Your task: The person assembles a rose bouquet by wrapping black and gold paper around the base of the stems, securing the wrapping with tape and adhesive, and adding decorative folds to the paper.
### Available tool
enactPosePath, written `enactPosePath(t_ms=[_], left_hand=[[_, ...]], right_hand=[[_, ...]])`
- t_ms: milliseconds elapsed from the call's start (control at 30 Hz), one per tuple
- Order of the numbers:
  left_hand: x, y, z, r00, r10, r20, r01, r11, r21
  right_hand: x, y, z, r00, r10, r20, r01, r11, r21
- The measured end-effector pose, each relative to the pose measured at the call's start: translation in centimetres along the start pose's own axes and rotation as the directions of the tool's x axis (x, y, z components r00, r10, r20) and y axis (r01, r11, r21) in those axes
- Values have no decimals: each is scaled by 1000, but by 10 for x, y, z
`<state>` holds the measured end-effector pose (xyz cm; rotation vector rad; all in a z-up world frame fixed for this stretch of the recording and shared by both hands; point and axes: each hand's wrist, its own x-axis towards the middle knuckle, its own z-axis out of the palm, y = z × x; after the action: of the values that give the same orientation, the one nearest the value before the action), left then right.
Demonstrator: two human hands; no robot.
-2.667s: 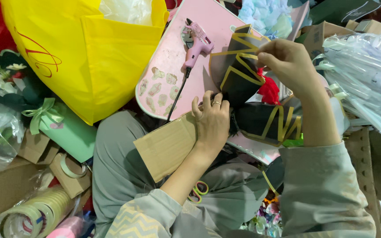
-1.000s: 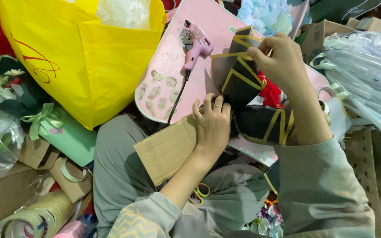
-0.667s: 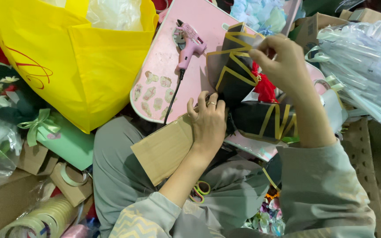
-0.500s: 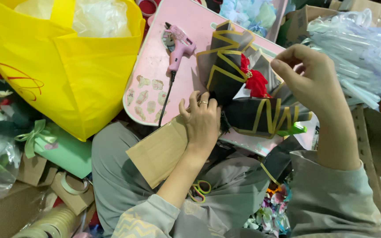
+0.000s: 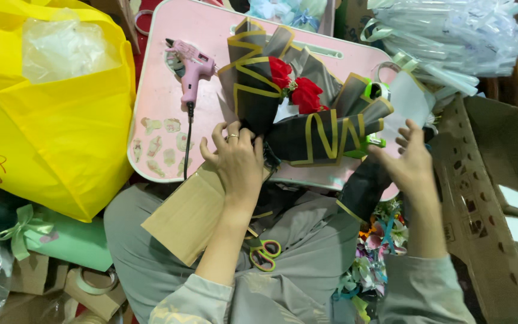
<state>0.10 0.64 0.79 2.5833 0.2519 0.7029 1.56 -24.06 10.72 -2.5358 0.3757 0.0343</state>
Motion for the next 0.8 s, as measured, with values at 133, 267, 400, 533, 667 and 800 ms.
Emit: enactPosePath(t_ms=[133,267,400,533,667,800], left_hand=[[-5,-5,14,999,-30,19,30,999,17],[-5,-5,15,999,-43,25,43,999,16],[-5,-5,18,999,-45,25,44,998,37],[-6,-6,18,999,-47,26,46,998,34],[-5,-4,16,998,-53,30,52,998,31],[-5,-4,15,999,-46,26,46,998,31]], right_hand=[[18,36,47,991,-4,-131,20,992,124],[48,79,79,945,28,-327,-19,999,32],[51,92,77,906,-45,-421,72,996,49],[59,112,69,911,-15,-412,28,999,27],[32,65,32,965,-132,-227,210,906,366],[83,123,31,961,-15,-278,167,828,535]])
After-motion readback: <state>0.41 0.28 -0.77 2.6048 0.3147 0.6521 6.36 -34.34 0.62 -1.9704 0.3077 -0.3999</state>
